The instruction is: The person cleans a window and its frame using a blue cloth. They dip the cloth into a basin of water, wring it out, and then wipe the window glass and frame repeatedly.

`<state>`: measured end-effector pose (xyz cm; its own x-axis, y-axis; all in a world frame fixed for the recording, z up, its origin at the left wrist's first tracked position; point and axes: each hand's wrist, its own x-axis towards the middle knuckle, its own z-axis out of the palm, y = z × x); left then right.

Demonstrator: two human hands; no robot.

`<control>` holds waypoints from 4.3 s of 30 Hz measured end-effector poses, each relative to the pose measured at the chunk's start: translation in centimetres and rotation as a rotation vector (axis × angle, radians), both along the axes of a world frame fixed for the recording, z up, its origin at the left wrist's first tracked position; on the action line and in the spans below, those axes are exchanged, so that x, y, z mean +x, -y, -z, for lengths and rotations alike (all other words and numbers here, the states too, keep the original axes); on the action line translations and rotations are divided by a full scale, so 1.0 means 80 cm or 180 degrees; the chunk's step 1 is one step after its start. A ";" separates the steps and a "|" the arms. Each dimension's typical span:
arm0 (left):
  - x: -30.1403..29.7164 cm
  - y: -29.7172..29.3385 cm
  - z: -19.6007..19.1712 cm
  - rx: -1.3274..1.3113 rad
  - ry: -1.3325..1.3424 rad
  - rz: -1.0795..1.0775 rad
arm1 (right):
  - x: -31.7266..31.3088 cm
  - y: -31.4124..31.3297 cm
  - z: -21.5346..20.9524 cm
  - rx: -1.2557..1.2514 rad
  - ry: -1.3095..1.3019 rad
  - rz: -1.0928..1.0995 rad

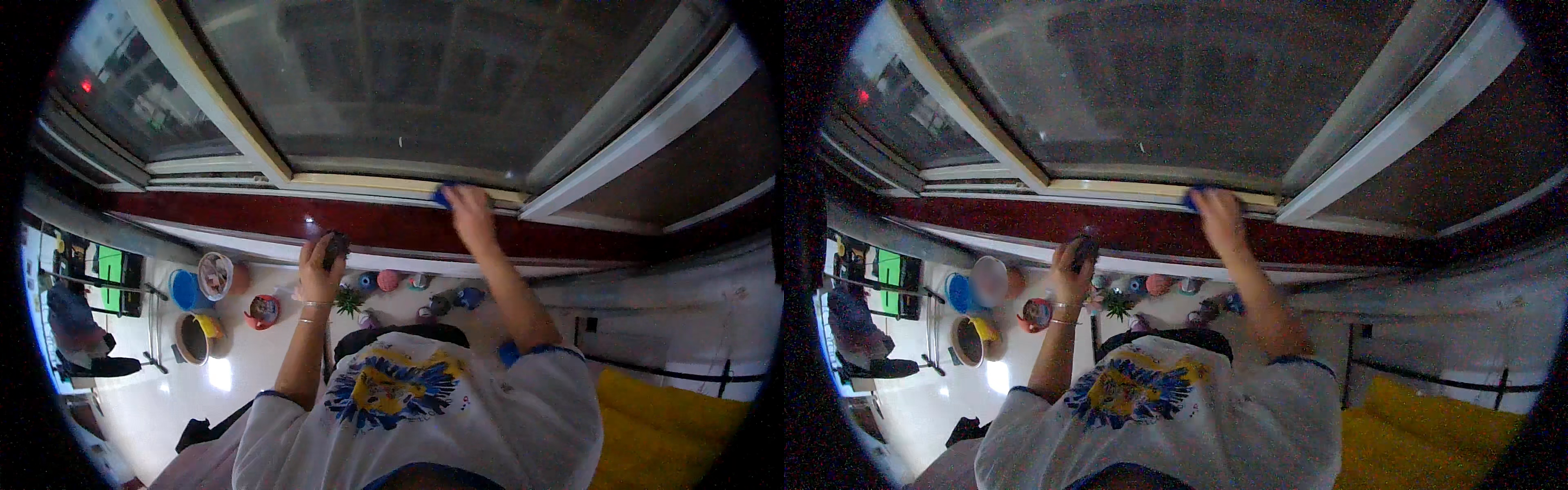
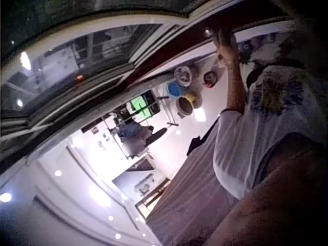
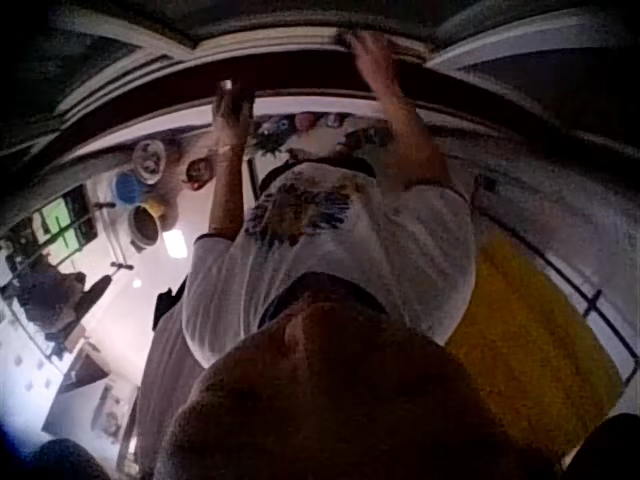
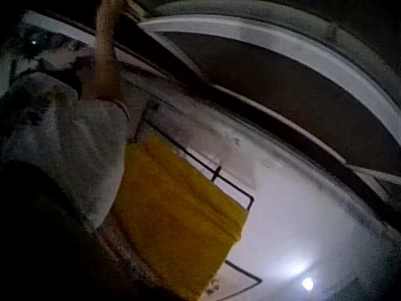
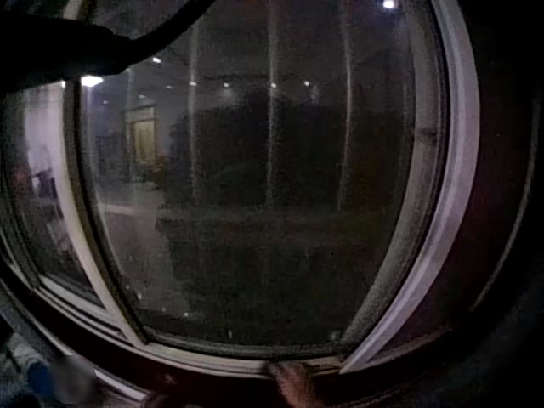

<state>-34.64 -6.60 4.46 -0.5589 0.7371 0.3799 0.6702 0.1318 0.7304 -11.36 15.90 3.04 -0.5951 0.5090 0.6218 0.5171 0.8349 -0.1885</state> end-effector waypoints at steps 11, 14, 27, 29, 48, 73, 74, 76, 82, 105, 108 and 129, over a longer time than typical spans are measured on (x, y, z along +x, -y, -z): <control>-0.005 0.006 0.008 -0.0022 -0.0247 0.0049 | -0.082 0.016 0.004 0.0075 0.0008 -0.0103; -0.032 0.030 0.013 -0.0224 -0.0153 -0.0201 | -0.179 0.041 -0.002 0.0270 0.0122 -0.0327; -0.089 0.089 0.035 -0.0233 -0.0097 -0.0668 | -0.329 0.073 -0.005 -0.0053 0.0057 -0.0983; -0.102 0.083 0.034 -0.0234 -0.0083 -0.0650 | -0.301 0.063 -0.009 -0.0075 0.0382 -0.0922; -0.119 0.053 0.024 -0.0187 0.0052 -0.0404 | -0.355 0.092 -0.006 -0.0024 0.0342 -0.0426; -0.123 0.059 0.027 -0.0105 -0.0177 -0.0314 | -0.378 0.119 -0.002 -0.0409 0.0055 0.0288; -0.121 0.063 0.028 -0.0096 -0.0196 -0.0331 | -0.383 0.125 0.003 -0.0242 -0.0196 0.0420; -0.125 0.067 0.028 -0.0222 0.0013 -0.0336 | -0.376 0.117 0.011 -0.0117 -0.0260 0.0121; -0.132 0.069 0.028 -0.0195 0.0110 -0.0380 | -0.336 0.080 0.001 -0.0108 -0.0469 -0.0311; -0.126 0.049 0.023 -0.0188 0.0072 -0.0089 | -0.284 0.084 -0.004 0.0138 -0.0014 -0.0415; -0.114 0.028 0.015 -0.0106 -0.0124 0.0035 | -0.215 0.059 0.007 0.0171 -0.0023 -0.0173; 0.002 -0.065 0.030 -0.0030 -0.0948 0.0629 | 0.103 0.001 -0.002 -0.0317 -0.0240 0.1564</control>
<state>-34.47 -1.41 2.09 -0.2710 0.8241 0.4973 0.8668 -0.0157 0.4984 -3.15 15.83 3.20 -0.2257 0.7766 0.5882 0.8262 0.4725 -0.3068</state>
